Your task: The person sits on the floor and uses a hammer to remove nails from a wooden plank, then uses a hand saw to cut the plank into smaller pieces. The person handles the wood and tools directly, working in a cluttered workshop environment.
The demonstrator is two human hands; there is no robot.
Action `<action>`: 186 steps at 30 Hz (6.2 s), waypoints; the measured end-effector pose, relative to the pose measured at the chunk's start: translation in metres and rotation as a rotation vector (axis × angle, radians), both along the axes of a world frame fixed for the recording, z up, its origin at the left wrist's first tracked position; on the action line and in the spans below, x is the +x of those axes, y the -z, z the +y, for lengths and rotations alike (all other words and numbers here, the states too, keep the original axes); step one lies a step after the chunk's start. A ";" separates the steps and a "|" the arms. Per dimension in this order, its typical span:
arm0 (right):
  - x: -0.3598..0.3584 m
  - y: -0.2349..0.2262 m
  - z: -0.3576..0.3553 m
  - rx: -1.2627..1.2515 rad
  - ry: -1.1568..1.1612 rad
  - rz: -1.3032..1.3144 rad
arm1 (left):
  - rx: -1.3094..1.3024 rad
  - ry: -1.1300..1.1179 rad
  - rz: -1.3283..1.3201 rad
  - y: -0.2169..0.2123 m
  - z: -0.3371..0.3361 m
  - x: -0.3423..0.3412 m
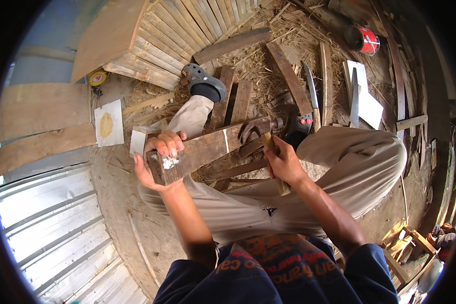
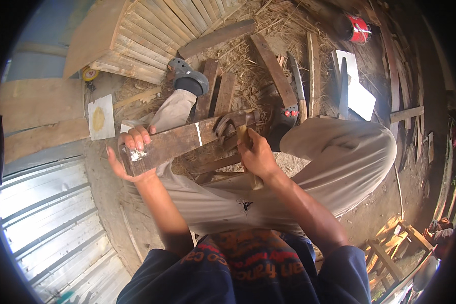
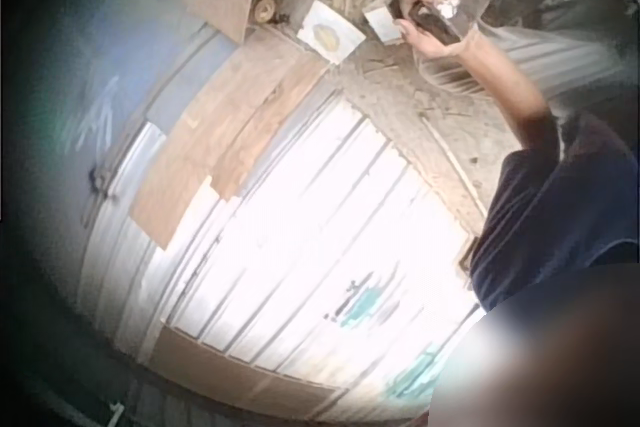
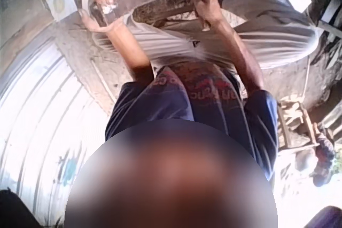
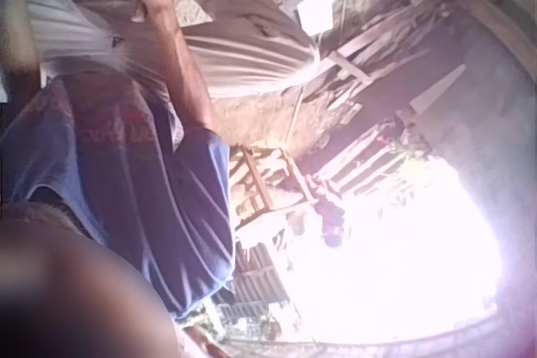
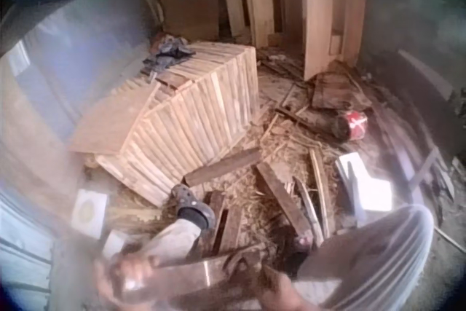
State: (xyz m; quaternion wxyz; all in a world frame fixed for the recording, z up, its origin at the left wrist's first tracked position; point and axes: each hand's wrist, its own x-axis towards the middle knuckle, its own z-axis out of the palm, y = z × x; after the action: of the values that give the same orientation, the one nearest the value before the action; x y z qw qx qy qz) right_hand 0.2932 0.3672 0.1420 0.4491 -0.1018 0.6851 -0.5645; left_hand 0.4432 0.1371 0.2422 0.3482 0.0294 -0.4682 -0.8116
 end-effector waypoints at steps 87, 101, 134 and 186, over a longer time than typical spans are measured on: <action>-0.064 0.044 -0.050 -0.245 -0.222 0.415 | 0.245 -0.438 -0.419 0.113 -0.003 -0.083; -0.089 -0.074 0.000 -0.254 0.288 0.585 | -0.647 -0.039 -1.440 0.298 0.037 -0.081; -0.024 -0.104 -0.047 -0.250 -0.142 0.662 | -0.284 -0.313 -0.336 0.101 0.047 -0.095; -0.096 0.031 -0.014 -0.020 0.291 0.610 | -0.300 0.027 -1.258 0.281 -0.001 -0.045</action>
State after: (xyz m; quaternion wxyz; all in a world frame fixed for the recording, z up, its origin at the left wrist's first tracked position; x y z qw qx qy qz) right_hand 0.1972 0.3530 0.1106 0.1371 -0.1715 0.7898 -0.5727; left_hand 0.3984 0.1365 -0.0392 -0.0024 0.4445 -0.6915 -0.5694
